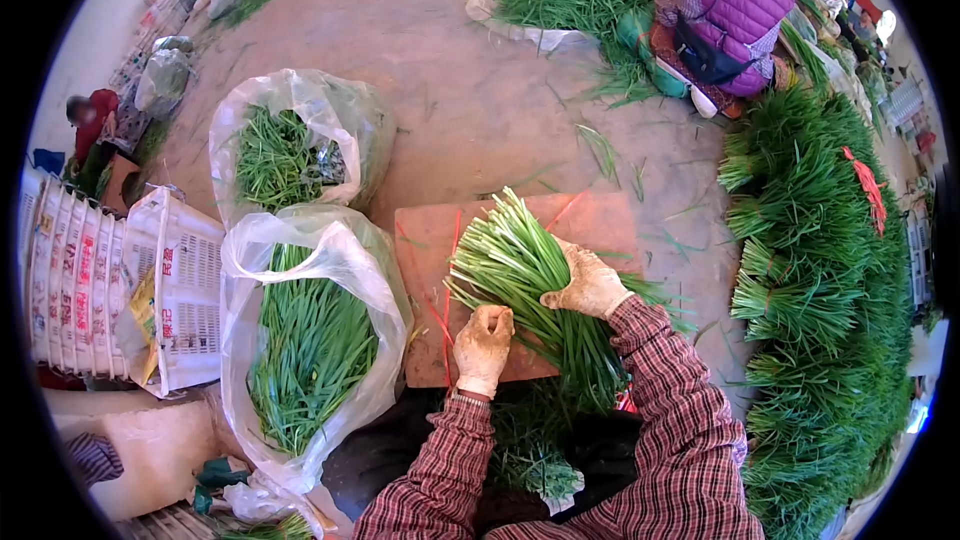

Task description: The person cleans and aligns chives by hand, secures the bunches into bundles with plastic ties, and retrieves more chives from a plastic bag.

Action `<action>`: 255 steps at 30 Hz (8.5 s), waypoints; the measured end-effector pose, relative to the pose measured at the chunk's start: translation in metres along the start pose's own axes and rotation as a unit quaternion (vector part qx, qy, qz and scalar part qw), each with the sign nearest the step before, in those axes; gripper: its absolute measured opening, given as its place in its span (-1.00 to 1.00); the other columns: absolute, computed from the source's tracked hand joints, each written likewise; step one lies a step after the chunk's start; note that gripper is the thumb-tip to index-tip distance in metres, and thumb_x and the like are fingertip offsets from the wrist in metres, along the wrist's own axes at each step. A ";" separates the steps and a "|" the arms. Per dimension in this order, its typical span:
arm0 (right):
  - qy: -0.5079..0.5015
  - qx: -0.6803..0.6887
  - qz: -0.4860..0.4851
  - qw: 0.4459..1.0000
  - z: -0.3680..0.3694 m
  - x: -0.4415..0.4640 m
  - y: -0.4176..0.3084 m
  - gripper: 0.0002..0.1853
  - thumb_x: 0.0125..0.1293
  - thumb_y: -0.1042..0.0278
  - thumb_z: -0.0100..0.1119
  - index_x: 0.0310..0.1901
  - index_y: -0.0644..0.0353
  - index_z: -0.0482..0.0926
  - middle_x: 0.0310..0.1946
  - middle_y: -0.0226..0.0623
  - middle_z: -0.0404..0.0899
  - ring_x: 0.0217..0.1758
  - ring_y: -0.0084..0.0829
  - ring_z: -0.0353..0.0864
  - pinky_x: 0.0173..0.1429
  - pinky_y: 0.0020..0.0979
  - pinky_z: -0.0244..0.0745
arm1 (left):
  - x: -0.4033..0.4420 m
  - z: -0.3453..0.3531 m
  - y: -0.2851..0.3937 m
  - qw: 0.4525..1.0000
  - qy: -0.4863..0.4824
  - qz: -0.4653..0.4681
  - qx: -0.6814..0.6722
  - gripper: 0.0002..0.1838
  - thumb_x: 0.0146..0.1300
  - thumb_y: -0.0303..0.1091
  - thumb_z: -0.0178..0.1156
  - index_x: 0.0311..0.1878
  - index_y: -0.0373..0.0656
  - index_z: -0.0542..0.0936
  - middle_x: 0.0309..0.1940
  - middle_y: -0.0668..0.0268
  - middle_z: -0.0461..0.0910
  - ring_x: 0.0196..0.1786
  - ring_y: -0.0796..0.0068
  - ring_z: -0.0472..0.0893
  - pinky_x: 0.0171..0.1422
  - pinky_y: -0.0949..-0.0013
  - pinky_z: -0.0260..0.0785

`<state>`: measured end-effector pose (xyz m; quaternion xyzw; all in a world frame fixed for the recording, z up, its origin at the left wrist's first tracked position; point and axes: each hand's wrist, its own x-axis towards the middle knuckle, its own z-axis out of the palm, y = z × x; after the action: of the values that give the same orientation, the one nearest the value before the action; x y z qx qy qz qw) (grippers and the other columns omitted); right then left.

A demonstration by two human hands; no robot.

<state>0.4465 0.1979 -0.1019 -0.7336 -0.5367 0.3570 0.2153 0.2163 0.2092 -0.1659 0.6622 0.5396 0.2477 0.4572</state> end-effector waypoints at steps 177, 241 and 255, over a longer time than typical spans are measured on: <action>0.246 -0.020 -0.228 0.942 0.034 0.009 0.025 -0.73 0.09 0.48 0.32 -0.12 0.09 0.66 -0.28 -0.32 0.70 -0.18 -0.16 0.66 -0.07 -0.16 0.60 | 0.050 0.007 0.037 0.963 -0.065 0.242 -0.104 -0.75 0.30 -0.58 0.37 -0.03 -0.23 0.53 -0.05 0.14 0.63 -0.03 0.38 0.70 0.10 0.32 0.57; 0.225 -0.126 -0.222 0.940 0.019 -0.096 0.007 -0.87 0.33 0.22 0.29 -0.19 0.04 0.68 -0.34 -0.33 0.68 -0.22 -0.23 0.68 -0.11 -0.17 0.53 | -0.012 -0.033 0.098 0.904 0.051 0.400 0.138 -0.62 0.11 -0.48 0.41 0.02 -0.08 0.60 -0.08 0.33 0.72 0.00 0.23 0.66 0.19 0.14 0.42; 0.135 0.040 -0.126 0.982 0.044 -0.144 0.034 -0.79 0.42 0.13 0.17 -0.16 0.04 0.69 -0.25 -0.27 0.69 -0.09 -0.13 0.67 0.01 -0.13 0.58 | 0.010 0.015 0.119 0.795 -0.238 0.274 0.486 0.38 -0.21 0.22 0.58 0.56 -0.41 0.10 0.33 0.00 0.41 0.46 0.03 0.36 0.60 0.05 0.14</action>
<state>0.4105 0.0478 -0.1125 -0.6921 -0.5763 0.2461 0.3583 0.2899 0.2138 -0.0709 0.9555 0.2591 -0.0974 0.1025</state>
